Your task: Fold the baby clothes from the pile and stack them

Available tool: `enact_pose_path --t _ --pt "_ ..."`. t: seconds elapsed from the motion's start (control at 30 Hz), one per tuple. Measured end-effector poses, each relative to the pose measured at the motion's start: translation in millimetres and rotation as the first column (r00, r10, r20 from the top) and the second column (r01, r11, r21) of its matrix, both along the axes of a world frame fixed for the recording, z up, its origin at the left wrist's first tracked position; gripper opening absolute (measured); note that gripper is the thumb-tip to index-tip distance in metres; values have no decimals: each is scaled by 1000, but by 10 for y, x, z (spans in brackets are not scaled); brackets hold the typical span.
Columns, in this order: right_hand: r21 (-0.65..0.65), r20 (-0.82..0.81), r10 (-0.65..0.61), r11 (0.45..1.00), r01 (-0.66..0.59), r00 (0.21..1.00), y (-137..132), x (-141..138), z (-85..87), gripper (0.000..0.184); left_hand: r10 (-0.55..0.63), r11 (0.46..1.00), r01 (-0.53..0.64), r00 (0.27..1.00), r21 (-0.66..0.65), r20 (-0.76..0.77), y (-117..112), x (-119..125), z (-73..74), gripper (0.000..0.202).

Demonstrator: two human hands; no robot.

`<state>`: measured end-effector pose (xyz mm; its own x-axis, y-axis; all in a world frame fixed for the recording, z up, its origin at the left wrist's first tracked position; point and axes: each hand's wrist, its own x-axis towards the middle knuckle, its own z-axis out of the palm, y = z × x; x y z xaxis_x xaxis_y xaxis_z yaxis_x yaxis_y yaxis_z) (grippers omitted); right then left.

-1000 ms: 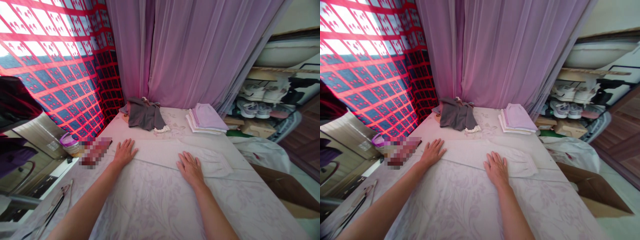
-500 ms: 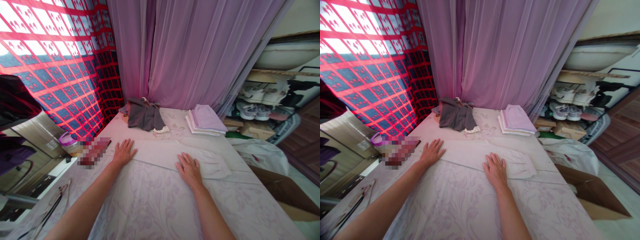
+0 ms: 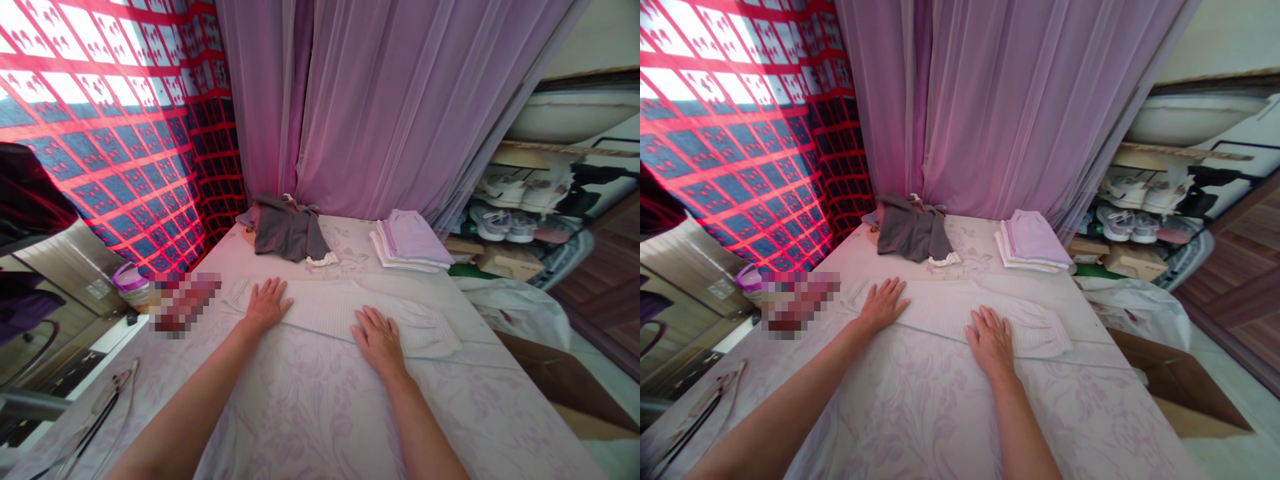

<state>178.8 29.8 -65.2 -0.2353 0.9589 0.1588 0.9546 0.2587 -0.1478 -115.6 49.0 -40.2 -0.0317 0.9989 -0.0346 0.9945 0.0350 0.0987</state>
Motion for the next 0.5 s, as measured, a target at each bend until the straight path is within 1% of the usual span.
enact_pose_path --t 0.13,0.3,0.5 --pt "4 1 -2 1000 2 1000 1 0 -1 43 26 1000 -25 999 -15 32 32 7 -71 63" --pt "9 -10 1 1000 -1 1000 6 -1 -7 42 24 1000 -24 999 -18 41 55 -33 -62 64" --pt "10 -31 -2 1000 3 1000 -1 -3 -4 41 5 997 -6 1000 71 18 -27 -17 -69 58"
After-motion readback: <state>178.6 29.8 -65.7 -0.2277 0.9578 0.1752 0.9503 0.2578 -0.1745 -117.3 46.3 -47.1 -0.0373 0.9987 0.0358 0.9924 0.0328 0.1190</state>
